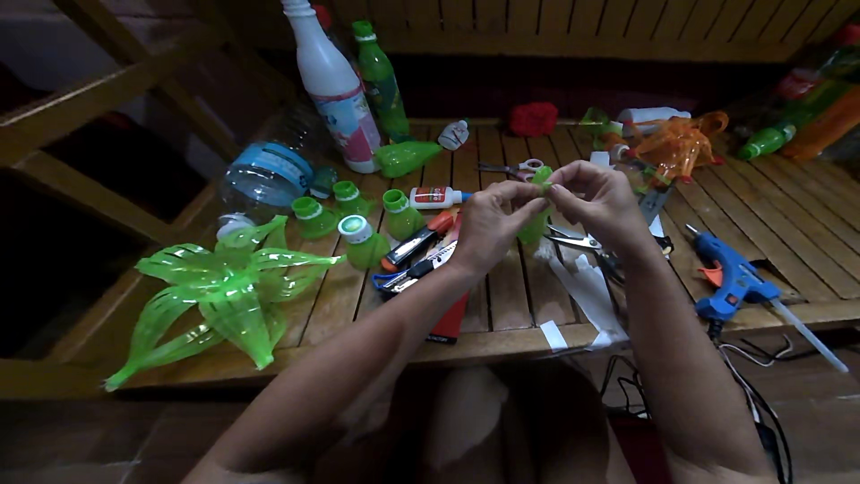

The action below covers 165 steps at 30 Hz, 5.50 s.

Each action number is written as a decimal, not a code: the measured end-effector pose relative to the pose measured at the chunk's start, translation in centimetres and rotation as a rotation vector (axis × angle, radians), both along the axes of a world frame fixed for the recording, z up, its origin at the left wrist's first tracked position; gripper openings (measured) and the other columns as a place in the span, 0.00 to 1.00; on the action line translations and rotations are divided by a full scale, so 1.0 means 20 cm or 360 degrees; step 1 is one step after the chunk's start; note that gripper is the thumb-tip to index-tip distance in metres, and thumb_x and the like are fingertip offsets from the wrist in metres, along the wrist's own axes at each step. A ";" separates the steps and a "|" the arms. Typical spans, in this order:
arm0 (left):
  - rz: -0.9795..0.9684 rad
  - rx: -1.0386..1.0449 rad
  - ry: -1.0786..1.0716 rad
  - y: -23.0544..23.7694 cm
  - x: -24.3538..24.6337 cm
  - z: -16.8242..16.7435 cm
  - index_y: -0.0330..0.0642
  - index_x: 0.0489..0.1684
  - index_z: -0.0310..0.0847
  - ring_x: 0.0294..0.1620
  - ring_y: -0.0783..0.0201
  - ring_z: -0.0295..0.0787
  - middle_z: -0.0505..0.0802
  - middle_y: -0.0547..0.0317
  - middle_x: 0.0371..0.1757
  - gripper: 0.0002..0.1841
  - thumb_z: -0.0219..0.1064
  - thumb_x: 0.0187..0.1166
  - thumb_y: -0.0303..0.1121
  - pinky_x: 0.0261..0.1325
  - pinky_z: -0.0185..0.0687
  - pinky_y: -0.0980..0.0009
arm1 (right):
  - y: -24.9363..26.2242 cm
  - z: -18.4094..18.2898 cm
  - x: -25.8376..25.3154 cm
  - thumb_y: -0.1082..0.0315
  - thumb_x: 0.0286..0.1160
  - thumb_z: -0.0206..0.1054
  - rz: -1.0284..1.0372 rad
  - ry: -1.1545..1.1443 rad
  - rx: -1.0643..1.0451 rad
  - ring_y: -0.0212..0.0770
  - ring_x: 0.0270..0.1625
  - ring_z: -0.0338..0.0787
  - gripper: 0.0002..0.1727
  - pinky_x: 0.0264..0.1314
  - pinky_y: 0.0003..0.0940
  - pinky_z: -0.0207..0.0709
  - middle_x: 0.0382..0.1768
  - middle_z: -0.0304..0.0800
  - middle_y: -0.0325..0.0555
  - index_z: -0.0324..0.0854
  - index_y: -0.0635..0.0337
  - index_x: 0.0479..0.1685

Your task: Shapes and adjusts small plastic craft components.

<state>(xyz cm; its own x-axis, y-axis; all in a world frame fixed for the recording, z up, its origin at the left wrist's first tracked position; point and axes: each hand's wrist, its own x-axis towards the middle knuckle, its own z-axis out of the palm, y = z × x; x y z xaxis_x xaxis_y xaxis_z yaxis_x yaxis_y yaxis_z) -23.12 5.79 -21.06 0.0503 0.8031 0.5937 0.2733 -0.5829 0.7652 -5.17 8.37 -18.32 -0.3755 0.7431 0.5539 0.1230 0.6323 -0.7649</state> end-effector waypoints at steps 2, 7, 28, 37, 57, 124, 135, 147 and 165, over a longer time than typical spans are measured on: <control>-0.0007 -0.0022 0.0001 -0.01 0.01 0.01 0.37 0.49 0.90 0.44 0.78 0.89 0.95 0.61 0.43 0.08 0.73 0.77 0.29 0.52 0.84 0.80 | 0.00 0.00 0.00 0.75 0.76 0.66 0.0003 -0.0019 0.0004 0.15 0.31 0.81 0.03 0.34 0.13 0.78 0.37 0.87 0.30 0.83 0.62 0.43; -0.0020 0.0007 -0.0002 0.00 0.01 0.00 0.36 0.46 0.89 0.44 0.77 0.88 0.93 0.60 0.42 0.06 0.72 0.77 0.27 0.52 0.82 0.80 | -0.01 0.00 -0.01 0.75 0.75 0.66 -0.0029 -0.0037 0.0036 0.15 0.30 0.81 0.03 0.34 0.11 0.77 0.36 0.86 0.31 0.83 0.62 0.42; 0.0013 0.0021 0.0013 -0.03 0.01 0.01 0.35 0.47 0.88 0.42 0.77 0.87 0.92 0.59 0.42 0.06 0.70 0.80 0.27 0.48 0.82 0.81 | 0.00 0.00 0.00 0.76 0.77 0.67 0.0030 0.0024 -0.0014 0.20 0.31 0.86 0.07 0.33 0.16 0.82 0.38 0.90 0.34 0.85 0.64 0.49; 0.0038 0.0073 0.0089 0.00 0.01 -0.01 0.36 0.48 0.89 0.47 0.74 0.88 0.93 0.57 0.45 0.09 0.72 0.78 0.31 0.55 0.83 0.77 | 0.00 0.00 0.01 0.75 0.75 0.67 0.0013 -0.0018 0.0026 0.18 0.31 0.85 0.04 0.35 0.15 0.82 0.35 0.88 0.31 0.83 0.63 0.44; 0.0022 0.0091 0.0108 0.00 0.00 0.00 0.36 0.46 0.89 0.47 0.74 0.87 0.92 0.57 0.44 0.07 0.70 0.80 0.29 0.56 0.81 0.76 | 0.00 -0.01 -0.01 0.76 0.74 0.68 0.0019 0.0021 0.0083 0.19 0.31 0.86 0.03 0.36 0.16 0.84 0.37 0.88 0.31 0.83 0.62 0.42; -0.0285 -0.0410 -0.0313 0.05 -0.18 0.12 0.38 0.51 0.80 0.43 0.73 0.91 0.94 0.61 0.44 0.06 0.60 0.87 0.29 0.52 0.87 0.73 | 0.05 -0.07 -0.04 0.65 0.83 0.64 -0.0188 -0.0129 0.0188 0.25 0.41 0.87 0.14 0.44 0.21 0.82 0.44 0.88 0.43 0.81 0.66 0.57; -0.0408 -0.0363 -0.0366 0.07 -0.19 0.13 0.40 0.48 0.79 0.39 0.75 0.89 0.91 0.67 0.37 0.05 0.58 0.87 0.29 0.50 0.87 0.74 | 0.04 -0.06 -0.05 0.65 0.79 0.69 -0.0090 0.0007 0.0047 0.26 0.43 0.87 0.15 0.44 0.21 0.83 0.51 0.87 0.44 0.84 0.64 0.59; -0.0356 -0.0355 -0.0382 0.05 -0.17 0.13 0.37 0.56 0.76 0.38 0.75 0.92 0.95 0.65 0.37 0.13 0.70 0.77 0.22 0.45 0.89 0.76 | 0.04 -0.07 -0.06 0.67 0.76 0.71 0.0018 -0.0011 -0.0042 0.21 0.36 0.84 0.14 0.38 0.17 0.81 0.39 0.85 0.35 0.80 0.64 0.55; -0.0408 -0.0383 -0.0483 0.04 -0.17 0.15 0.36 0.55 0.80 0.42 0.73 0.93 0.95 0.63 0.41 0.13 0.71 0.75 0.19 0.48 0.90 0.76 | 0.03 -0.04 -0.06 0.72 0.76 0.69 0.0150 0.0234 -0.0274 0.22 0.36 0.86 0.10 0.40 0.19 0.82 0.37 0.88 0.32 0.80 0.61 0.54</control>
